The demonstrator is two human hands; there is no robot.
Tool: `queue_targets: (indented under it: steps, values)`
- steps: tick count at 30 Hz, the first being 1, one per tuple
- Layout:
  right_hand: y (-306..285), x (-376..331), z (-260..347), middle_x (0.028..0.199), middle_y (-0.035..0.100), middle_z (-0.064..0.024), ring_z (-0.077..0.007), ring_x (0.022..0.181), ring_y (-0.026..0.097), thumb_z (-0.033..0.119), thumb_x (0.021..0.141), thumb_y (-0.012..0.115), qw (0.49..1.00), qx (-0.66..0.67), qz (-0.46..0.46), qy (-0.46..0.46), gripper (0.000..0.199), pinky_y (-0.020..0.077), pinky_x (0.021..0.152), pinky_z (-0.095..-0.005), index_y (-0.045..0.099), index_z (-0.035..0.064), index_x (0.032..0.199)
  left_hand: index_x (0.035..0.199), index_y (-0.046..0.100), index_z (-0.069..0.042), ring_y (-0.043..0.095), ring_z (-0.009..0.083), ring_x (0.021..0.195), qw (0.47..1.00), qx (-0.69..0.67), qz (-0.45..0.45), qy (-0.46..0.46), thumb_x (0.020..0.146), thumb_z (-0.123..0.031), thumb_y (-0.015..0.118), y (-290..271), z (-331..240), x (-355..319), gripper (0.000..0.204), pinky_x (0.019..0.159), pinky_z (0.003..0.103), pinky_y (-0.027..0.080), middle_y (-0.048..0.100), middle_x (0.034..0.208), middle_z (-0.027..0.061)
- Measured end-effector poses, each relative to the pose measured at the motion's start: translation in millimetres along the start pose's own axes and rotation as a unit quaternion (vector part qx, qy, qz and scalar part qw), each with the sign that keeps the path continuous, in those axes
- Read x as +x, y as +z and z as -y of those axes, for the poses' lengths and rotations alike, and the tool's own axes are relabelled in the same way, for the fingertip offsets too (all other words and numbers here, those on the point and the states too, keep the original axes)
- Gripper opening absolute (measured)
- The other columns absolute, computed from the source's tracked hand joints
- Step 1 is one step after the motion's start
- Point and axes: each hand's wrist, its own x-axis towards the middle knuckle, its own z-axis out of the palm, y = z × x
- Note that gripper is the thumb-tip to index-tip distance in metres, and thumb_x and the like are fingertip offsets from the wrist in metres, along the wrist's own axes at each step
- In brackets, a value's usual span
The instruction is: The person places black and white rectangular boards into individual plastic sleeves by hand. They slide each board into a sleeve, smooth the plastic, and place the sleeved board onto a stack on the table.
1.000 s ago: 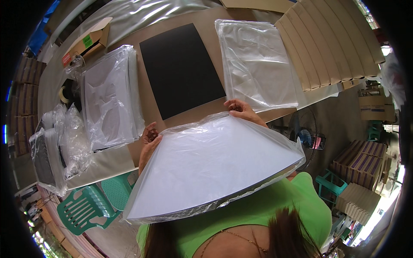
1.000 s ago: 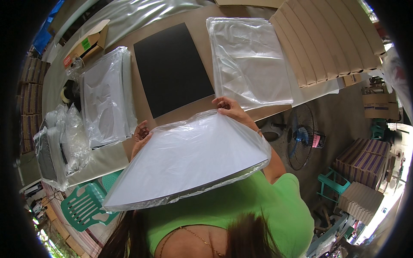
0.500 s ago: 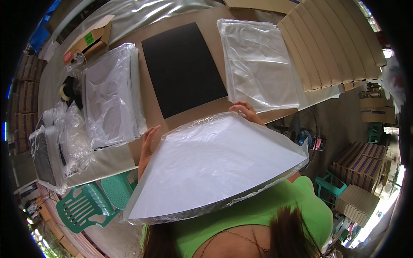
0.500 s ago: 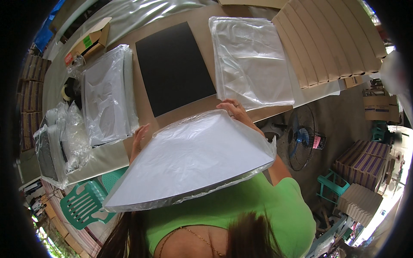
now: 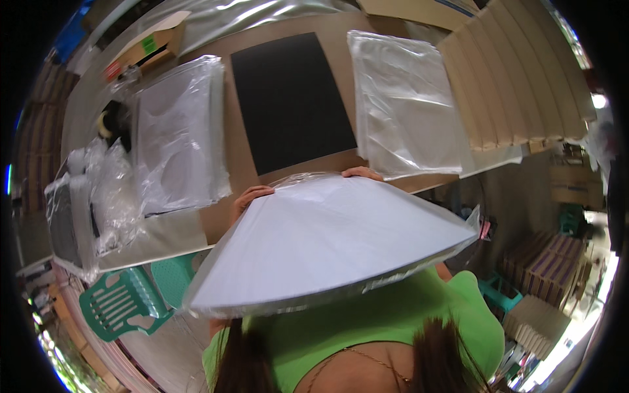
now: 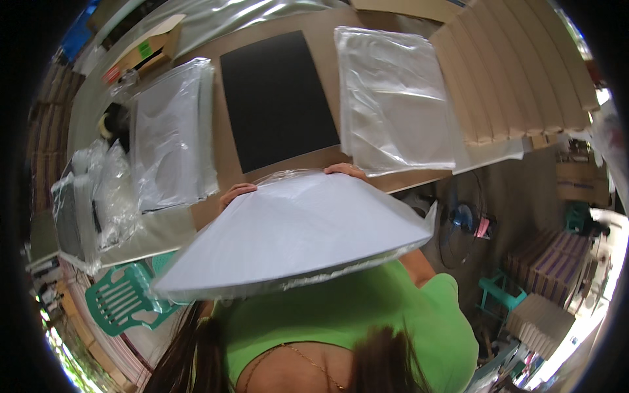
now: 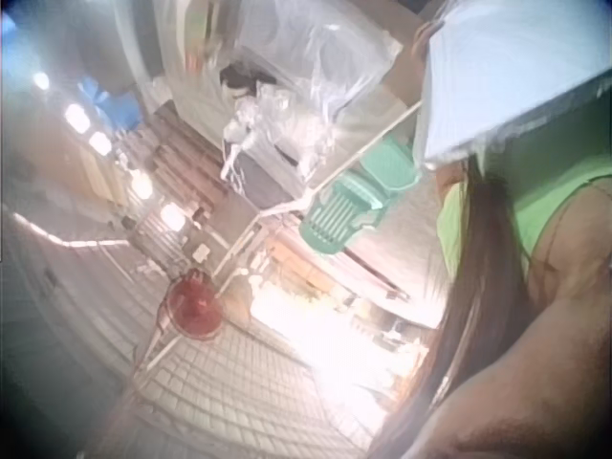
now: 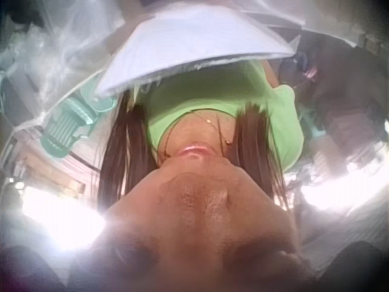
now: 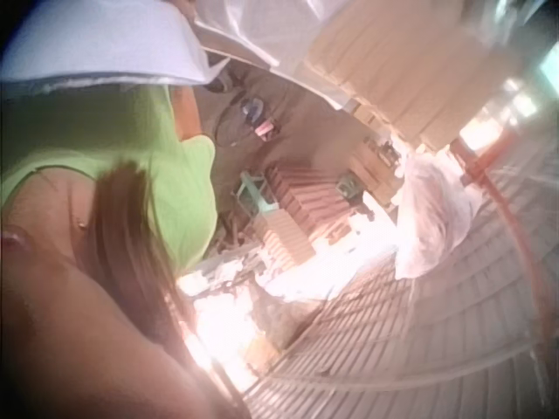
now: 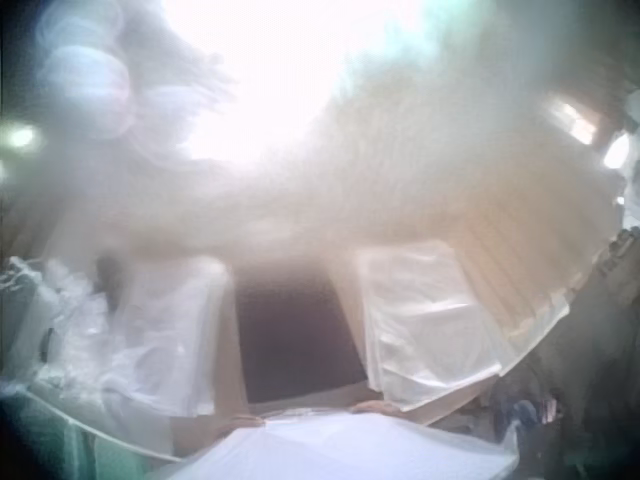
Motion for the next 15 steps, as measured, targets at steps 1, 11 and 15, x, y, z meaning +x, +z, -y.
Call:
queue_targets:
  steps: [1, 11, 15]
  values:
    - [1.6, -4.8, -8.1, 0.096, 0.062, -0.0119, -0.0257, 0.091, 0.058, 0.007, 0.08, 0.061, 0.999, -0.015, -0.04, 0.02, 0.016, 0.0435, 0.082, -0.0353, 0.062, 0.0032, 0.096, 0.104, 0.065, -0.003, 0.054, 0.0209, 0.102, 0.999, -0.004, 0.009, 0.032, 0.075, -0.019, 0.065, 2.8, -0.4, 7.6, 0.033, 0.093, 0.032, 0.039, 0.06, 0.107, 0.0112]
    - [30.0, 19.5, 4.1, 0.086, 0.062, -0.0074, -0.0153, 0.082, 0.06, -0.002, 0.089, 0.048, 0.982, 0.076, -0.125, 0.122, 0.021, 0.0459, 0.077, -0.0279, 0.056, 0.002, 0.108, 0.107, 0.055, -0.007, 0.046, 0.0038, 0.078, 0.949, -0.117, -0.29, -0.03, 0.087, -0.021, 0.063, -59.7, -12.0, 2.9, 0.025, 0.074, 0.021, 0.039, 0.049, 0.083, -0.0072]
    - [10.3, 4.2, -28.4, 0.081, 0.059, -0.0038, -0.0098, 0.079, 0.058, -0.009, 0.087, 0.044, 0.983, 0.005, -0.122, 0.139, 0.028, 0.0466, 0.075, -0.0241, 0.056, 0.0025, 0.11, 0.129, 0.043, -0.007, 0.048, 0.0089, 0.1, 0.91, -0.141, -0.385, 0.053, 0.089, -0.017, 0.059, -125.7, -39.2, -10.0, 0.044, 0.09, 0.027, 0.038, 0.051, 0.11, -0.0021]
